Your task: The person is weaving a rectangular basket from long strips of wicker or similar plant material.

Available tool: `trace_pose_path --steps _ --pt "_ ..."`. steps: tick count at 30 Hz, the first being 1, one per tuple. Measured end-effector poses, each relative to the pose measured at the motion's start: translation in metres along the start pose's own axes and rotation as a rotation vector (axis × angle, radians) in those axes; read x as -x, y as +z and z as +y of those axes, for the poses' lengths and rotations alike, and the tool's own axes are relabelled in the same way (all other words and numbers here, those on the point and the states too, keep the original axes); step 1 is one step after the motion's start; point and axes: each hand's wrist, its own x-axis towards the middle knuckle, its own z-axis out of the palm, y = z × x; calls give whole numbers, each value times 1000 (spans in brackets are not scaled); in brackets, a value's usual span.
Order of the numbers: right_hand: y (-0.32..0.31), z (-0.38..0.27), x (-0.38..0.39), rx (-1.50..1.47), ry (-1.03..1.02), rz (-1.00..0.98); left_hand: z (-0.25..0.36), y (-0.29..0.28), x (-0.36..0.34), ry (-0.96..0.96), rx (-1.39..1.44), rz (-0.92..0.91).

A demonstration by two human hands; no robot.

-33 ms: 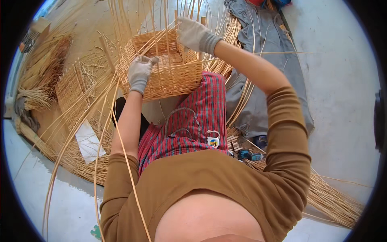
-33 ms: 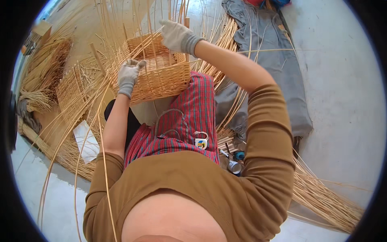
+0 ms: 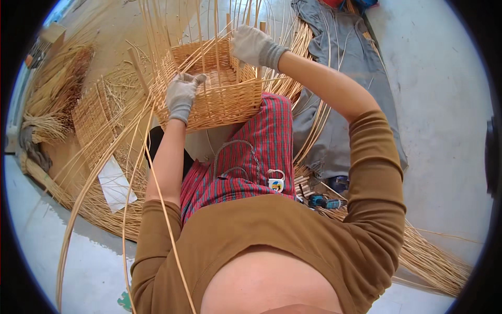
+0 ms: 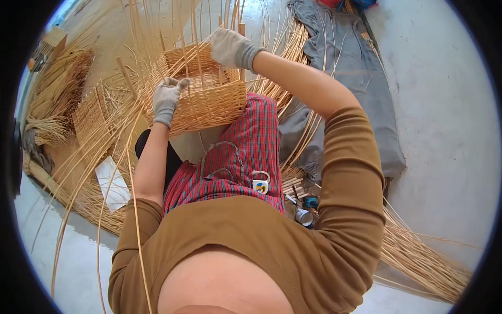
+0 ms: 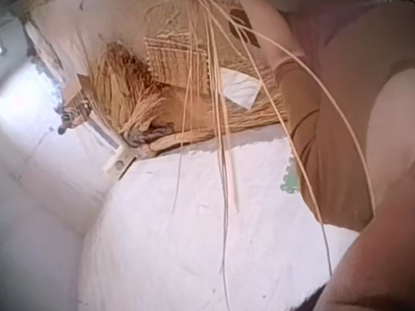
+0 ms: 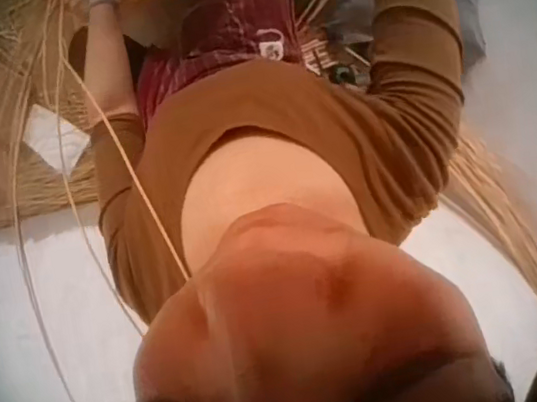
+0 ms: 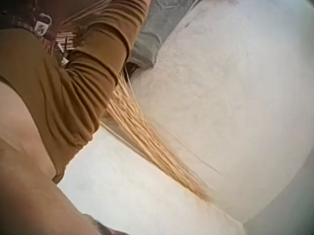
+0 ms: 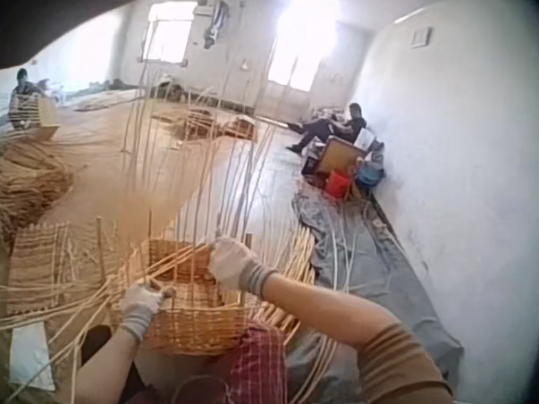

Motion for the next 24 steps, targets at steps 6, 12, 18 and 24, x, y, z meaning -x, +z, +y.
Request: trace_pose_path --steps 6,12,18,24 --pt "30 14 29 -148 252 96 -11 2 4 162 48 75" --pt "35 26 56 -403 693 295 -18 33 58 645 -26 246" --pt "37 44 67 -239 782 301 -1 50 52 308 -511 -235" --pt "47 8 71 -180 954 626 17 36 46 235 -521 -310"
